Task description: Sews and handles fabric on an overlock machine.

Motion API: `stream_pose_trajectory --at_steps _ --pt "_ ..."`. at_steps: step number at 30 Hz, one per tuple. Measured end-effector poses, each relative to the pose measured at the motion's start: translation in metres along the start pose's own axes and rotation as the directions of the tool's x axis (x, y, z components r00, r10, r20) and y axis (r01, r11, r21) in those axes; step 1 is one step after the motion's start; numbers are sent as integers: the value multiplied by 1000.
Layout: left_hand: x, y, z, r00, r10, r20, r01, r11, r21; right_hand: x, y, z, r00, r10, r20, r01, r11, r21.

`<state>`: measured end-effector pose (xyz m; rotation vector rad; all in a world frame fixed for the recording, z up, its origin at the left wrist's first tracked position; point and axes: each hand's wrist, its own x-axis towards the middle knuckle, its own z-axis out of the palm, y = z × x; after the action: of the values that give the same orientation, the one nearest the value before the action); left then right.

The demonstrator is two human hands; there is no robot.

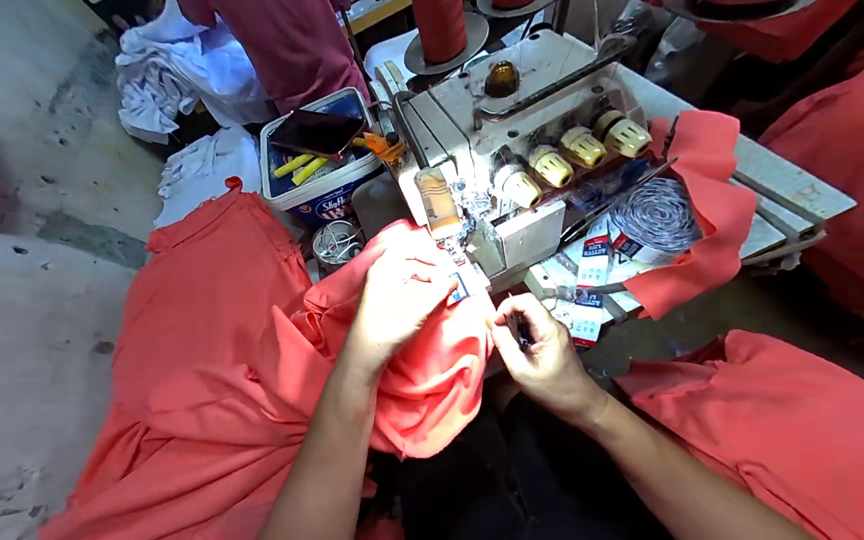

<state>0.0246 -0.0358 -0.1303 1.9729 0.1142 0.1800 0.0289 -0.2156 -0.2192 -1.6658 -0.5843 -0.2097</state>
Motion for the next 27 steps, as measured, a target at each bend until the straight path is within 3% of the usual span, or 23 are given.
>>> stream_pose_trajectory --at_steps 9,14,16,18,20,27 --pt "11 5 -2 998 21 67 -34 979 203 11 -13 -5 986 75 147 -51 987 -155" --pt "7 4 5 995 97 21 -98 939 329 14 -17 -8 973 128 192 -92 978 -186" --pt "-2 0 13 961 277 15 -248 832 497 15 -17 -9 970 144 198 -108 977 -185" --pt "-13 -8 16 871 481 103 -424 628 653 16 -17 -9 971 136 196 -102 979 -177" --pt "-23 -15 18 809 562 174 -486 472 736 16 -15 -8 974 130 187 -99 981 -166" --pt "-25 -22 22 747 641 176 -503 372 780 14 -11 -5 981 119 152 -101 987 -122"
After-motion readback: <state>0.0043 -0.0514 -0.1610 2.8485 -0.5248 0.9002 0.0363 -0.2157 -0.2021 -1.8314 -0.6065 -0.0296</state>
